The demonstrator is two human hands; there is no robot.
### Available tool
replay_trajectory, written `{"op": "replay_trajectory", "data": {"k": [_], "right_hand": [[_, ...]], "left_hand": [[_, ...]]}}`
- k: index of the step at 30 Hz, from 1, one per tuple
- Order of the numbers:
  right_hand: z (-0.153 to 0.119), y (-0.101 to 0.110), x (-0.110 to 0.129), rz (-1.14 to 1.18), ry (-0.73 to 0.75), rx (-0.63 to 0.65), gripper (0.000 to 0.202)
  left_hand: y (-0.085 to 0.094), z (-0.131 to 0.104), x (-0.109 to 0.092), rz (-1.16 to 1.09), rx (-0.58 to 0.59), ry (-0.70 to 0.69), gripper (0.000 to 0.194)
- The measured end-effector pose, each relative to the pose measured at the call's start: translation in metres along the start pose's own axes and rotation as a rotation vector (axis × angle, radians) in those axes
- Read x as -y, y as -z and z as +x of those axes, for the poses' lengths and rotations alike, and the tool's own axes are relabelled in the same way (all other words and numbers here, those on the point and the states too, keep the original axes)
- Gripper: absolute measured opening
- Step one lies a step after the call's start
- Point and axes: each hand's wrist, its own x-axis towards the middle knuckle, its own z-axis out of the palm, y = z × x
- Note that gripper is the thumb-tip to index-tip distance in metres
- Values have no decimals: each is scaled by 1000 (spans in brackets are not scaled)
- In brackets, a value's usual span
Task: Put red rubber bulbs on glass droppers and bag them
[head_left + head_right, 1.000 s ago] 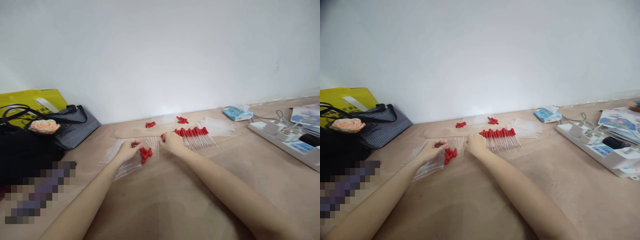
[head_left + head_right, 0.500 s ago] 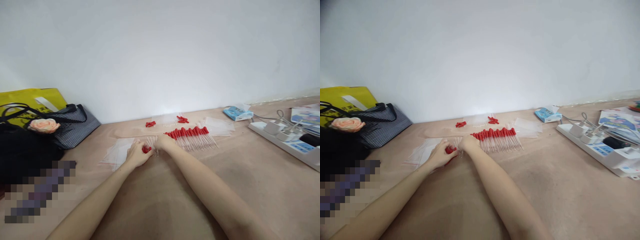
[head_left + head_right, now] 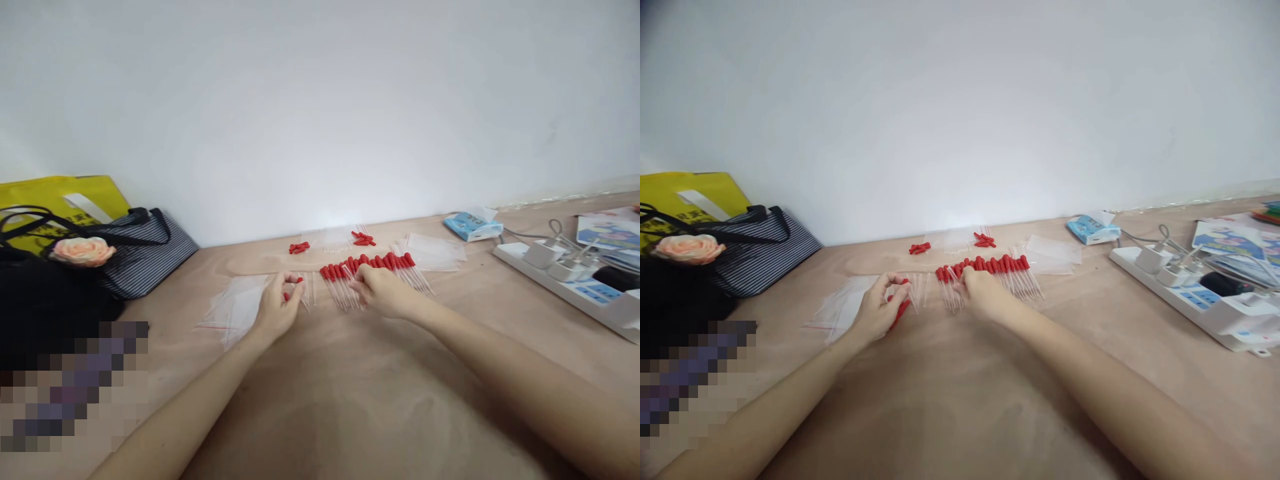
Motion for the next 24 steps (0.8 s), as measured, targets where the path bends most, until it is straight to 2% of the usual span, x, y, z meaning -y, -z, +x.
{"op": "replay_trajectory", "data": {"k": [3,4,6,8,12,24], "right_hand": [[-11,-1,-22,8,165,-153,10],[-13,-7,-27,3,215,-209,10],[-17,-22,-35,17,296,-297,11],[-21,-39,-38,34,353,-374,14],[-28,-58,-35,70,453,-381,20],[-38,-51,-27,-138,503,-362,19]], "left_hand": [[-6,-13,-10,129,47,-388,11],[-9,-17,-11,163,62,-476,11],[-13,-24,-11,215,89,-561,14],[-16,-28,-9,256,86,-575,15],[-15,-30,-9,290,60,-573,12],[-17,-31,-10,279,68,-594,13]]}}
